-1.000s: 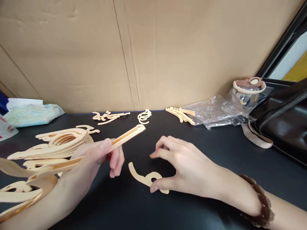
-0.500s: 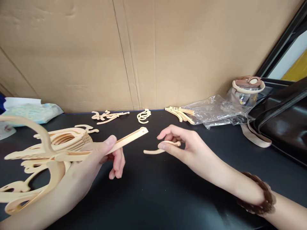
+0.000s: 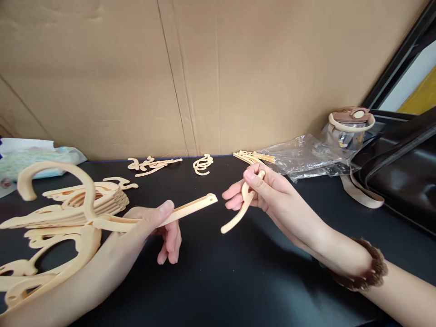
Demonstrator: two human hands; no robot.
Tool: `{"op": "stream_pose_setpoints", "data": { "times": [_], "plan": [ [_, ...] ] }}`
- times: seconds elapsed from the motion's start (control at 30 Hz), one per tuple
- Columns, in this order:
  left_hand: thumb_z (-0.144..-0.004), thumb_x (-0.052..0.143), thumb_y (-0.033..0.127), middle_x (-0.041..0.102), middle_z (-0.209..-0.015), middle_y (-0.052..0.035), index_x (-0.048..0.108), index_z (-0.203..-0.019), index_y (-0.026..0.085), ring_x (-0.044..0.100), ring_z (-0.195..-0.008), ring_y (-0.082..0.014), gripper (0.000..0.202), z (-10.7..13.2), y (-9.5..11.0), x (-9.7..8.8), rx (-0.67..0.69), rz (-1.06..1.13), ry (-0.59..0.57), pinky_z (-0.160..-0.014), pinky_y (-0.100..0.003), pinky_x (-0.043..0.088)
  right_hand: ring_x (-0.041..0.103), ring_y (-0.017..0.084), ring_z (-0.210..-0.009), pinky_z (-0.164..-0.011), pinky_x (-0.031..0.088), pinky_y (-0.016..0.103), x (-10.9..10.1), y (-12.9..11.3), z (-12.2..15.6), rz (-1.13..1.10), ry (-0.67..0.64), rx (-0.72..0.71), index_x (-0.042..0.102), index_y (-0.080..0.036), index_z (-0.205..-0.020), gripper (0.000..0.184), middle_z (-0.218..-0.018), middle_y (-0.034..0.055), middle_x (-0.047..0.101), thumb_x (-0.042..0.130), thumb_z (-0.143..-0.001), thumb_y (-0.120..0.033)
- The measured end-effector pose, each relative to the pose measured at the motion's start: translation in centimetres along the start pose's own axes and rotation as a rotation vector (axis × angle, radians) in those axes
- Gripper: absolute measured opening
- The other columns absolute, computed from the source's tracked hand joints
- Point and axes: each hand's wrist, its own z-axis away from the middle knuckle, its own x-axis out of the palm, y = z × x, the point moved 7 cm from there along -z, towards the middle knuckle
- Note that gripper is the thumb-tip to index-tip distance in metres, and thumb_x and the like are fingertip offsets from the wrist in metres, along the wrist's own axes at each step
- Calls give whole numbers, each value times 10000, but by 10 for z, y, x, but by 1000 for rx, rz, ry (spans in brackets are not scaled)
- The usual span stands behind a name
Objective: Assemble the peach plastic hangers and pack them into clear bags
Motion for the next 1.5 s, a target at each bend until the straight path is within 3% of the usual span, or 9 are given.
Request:
{"op": "stream_pose_setpoints", "data": {
  "times": [0.1, 0.2, 0.33, 0.47, 0.7, 0.83, 1.07, 1.37, 1.5],
  "plan": [
    [-917, 505, 571, 673, -507, -16, 610, -500, 188, 516, -420, -104, 576, -1, 0, 0, 2, 48, 9, -468, -220, 414, 480, 96, -500, -513, 456, 217, 3, -3, 2, 25, -8, -29, 470, -241, -876, 233, -628, -66, 516, 541, -961, -445],
    [-924, 492, 561, 667, -503, -27, 611, -488, 178, 531, -435, -108, 593, -1, -1, 2, 15, 62, -17, -465, -216, 420, 300, 101, -505, -453, 313, 210, -1, -4, 3, 185, 9, -107, 523, -265, -1010, 242, -642, -70, 367, 485, -975, -501],
    [-904, 495, 579, 644, -471, -37, 615, -472, 172, 542, -432, -123, 606, -2, -3, 4, 25, 87, -56, -434, -221, 414, 399, 146, -679, -639, 388, 281, 1, 6, 2, 364, -125, -104, 595, -286, -1165, 450, -773, -18, 444, 369, -966, -620],
    [-932, 459, 548, 651, -482, -38, 618, -482, 170, 541, -436, -116, 609, -2, -4, 5, 24, 83, -47, -444, -214, 420, 475, 161, -818, -789, 391, 311, 3, 6, 5, 512, -119, -63, 593, -281, -1192, 367, -879, 3, 522, 409, -991, -526],
    [-904, 478, 591, 656, -475, -42, 617, -474, 172, 542, -415, -118, 616, -6, -9, 4, -7, 74, -60, -434, -215, 426, 410, 94, -561, -542, 360, 251, 20, 2, 9, 438, -232, -12, 514, -219, -842, 291, -749, -33, 589, 460, -1003, -456],
    [-899, 496, 588, 663, -484, -40, 615, -480, 173, 541, -422, -115, 601, -6, -11, 5, -27, 67, -67, -441, -212, 427, 500, 113, -671, -616, 398, 255, 22, 0, 9, 631, -252, -43, 601, -223, -885, 297, -796, -14, 580, 442, -1009, -441],
    [-904, 499, 594, 689, -527, -30, 603, -533, 175, 520, -418, -99, 570, -2, -9, 11, -57, 43, -74, -457, -201, 418, 403, 109, -512, -506, 344, 244, 32, -8, 20, 969, -203, -256, 378, -248, -927, 151, -657, -81, 444, 358, -1034, -352],
    [-921, 460, 581, 693, -551, -25, 557, -566, 186, 494, -408, -97, 540, 0, -12, 22, -67, 54, -118, -465, -222, 390, 498, 105, -427, -407, 327, 233, 40, -11, 27, 1375, -100, -558, 341, -247, -834, 268, -615, -73, 518, 283, -1056, -385],
    [-914, 473, 562, 691, -552, -20, 525, -577, 188, 488, -401, -89, 506, 1, -11, 26, -84, 77, -149, -464, -212, 375, 480, 98, -408, -399, 340, 219, 39, -12, 26, 1376, -83, -563, 331, -248, -825, 285, -601, -76, 503, 275, -1056, -405]
  ]
}}
